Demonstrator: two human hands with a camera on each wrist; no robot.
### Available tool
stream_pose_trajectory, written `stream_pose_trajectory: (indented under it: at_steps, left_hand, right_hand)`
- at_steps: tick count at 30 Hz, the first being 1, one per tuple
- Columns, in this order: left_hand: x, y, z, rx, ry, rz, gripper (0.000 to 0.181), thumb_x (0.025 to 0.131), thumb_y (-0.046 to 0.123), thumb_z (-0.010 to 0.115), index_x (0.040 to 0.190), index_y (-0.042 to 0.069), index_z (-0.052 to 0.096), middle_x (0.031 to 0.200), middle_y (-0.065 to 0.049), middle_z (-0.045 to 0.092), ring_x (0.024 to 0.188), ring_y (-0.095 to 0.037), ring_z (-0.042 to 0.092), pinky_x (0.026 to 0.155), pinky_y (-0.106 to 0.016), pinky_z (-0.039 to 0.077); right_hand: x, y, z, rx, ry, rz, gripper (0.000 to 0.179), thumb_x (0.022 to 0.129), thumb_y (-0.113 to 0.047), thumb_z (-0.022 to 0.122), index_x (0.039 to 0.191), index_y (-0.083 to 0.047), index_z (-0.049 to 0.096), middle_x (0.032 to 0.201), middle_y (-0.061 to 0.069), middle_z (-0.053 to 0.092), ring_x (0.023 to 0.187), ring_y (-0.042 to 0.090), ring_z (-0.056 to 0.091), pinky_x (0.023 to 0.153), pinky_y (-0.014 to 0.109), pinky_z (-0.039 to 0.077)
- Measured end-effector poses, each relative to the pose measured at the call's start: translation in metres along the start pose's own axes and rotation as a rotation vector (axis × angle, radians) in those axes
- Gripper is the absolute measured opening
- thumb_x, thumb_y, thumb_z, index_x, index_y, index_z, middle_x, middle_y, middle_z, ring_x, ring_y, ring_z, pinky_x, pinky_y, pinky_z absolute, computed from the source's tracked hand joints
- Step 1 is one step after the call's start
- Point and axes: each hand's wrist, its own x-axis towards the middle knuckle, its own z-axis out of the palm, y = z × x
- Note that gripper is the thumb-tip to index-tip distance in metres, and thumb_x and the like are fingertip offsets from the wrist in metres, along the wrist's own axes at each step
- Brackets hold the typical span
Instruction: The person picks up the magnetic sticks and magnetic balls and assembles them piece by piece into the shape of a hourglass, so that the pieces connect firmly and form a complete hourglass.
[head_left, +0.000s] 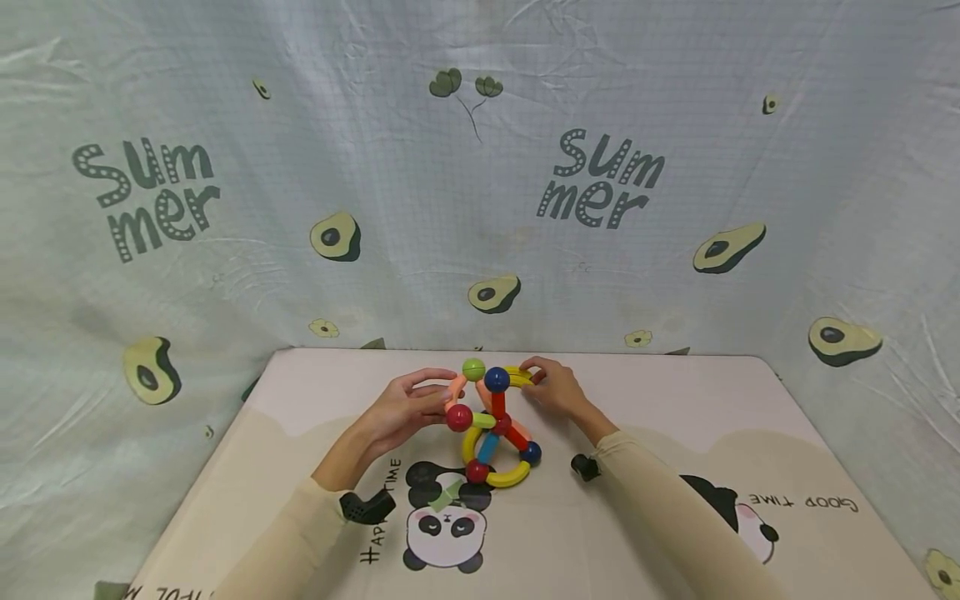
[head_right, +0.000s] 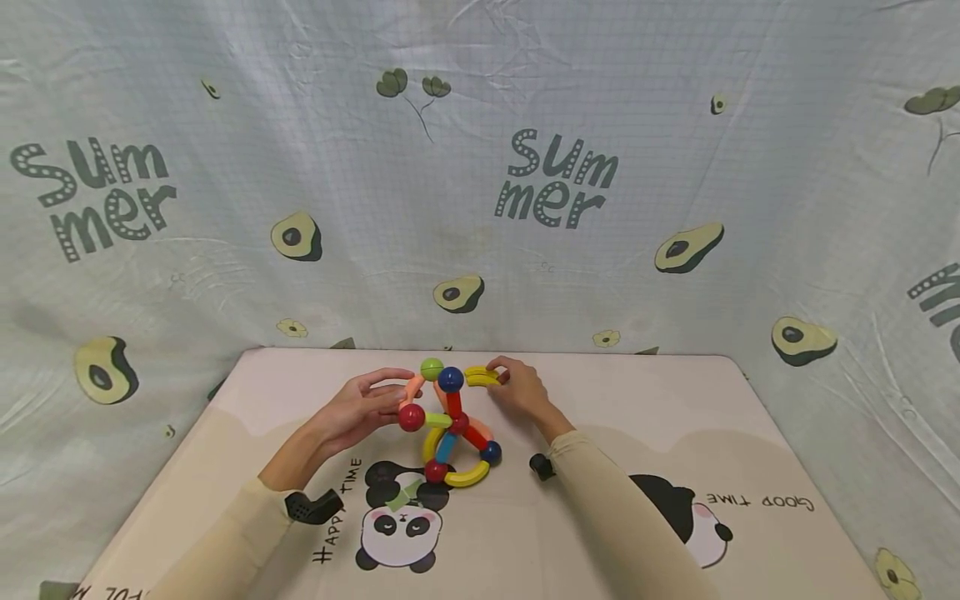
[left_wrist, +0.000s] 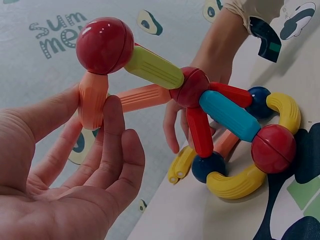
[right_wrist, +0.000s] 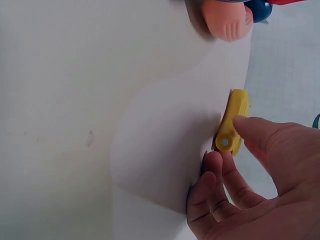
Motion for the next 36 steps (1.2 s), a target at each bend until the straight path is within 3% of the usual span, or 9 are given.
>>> stream_pose_trajectory:
  at_steps: [7, 12, 20, 31, 36]
  left_hand:
    - [-0.004, -0.002, 0.006, 0.0, 0.004, 0.001, 0.049, 0.101, 0.012, 0.066, 0.145, 0.0, 0.049, 0.123, -0.016, 0.07, 0.097, -0.024, 0.07, 0.092, -0.036, 0.057]
    - [-0.006, -0.002, 0.01, 0.0, 0.016, 0.002, 0.05, 0.1, 0.013, 0.068, 0.145, 0.0, 0.05, 0.122, -0.014, 0.07, 0.098, -0.024, 0.07, 0.092, -0.036, 0.057]
    - [-0.013, -0.004, 0.014, 0.002, 0.035, 0.011, 0.049, 0.1, 0.014, 0.068, 0.144, 0.001, 0.051, 0.122, -0.013, 0.07, 0.101, -0.024, 0.07, 0.093, -0.037, 0.057]
    - [-0.021, -0.01, 0.02, 0.008, 0.05, 0.019, 0.047, 0.1, 0.015, 0.069, 0.143, 0.002, 0.053, 0.122, -0.013, 0.071, 0.102, -0.024, 0.07, 0.093, -0.038, 0.057]
    - [-0.024, -0.011, 0.023, 0.0, 0.057, 0.02, 0.047, 0.1, 0.014, 0.069, 0.142, 0.002, 0.053, 0.119, -0.011, 0.072, 0.102, -0.024, 0.07, 0.092, -0.038, 0.057]
  right_hand:
    - [-0.003, 0.0, -0.002, -0.016, -0.012, -0.02, 0.03, 0.092, -0.011, 0.074, 0.122, -0.013, 0.07, 0.102, 0.01, 0.067, 0.09, 0.027, 0.058, 0.084, 0.042, 0.052]
    - [-0.009, 0.001, -0.008, -0.034, -0.078, -0.067, 0.031, 0.091, -0.005, 0.073, 0.122, -0.011, 0.071, 0.106, 0.01, 0.066, 0.091, 0.026, 0.057, 0.08, 0.038, 0.051]
    - [-0.017, 0.003, -0.017, -0.111, -0.204, -0.059, 0.037, 0.09, -0.005, 0.072, 0.126, -0.013, 0.071, 0.101, 0.011, 0.061, 0.086, 0.025, 0.053, 0.069, 0.031, 0.047]
    - [-0.029, 0.004, -0.021, -0.151, -0.231, -0.11, 0.025, 0.093, -0.008, 0.073, 0.118, -0.013, 0.073, 0.093, 0.008, 0.059, 0.082, 0.023, 0.053, 0.068, 0.03, 0.047]
    - [-0.033, 0.005, -0.023, -0.173, -0.218, -0.172, 0.021, 0.092, -0.006, 0.074, 0.112, -0.01, 0.073, 0.095, 0.008, 0.064, 0.087, 0.023, 0.056, 0.077, 0.035, 0.053]
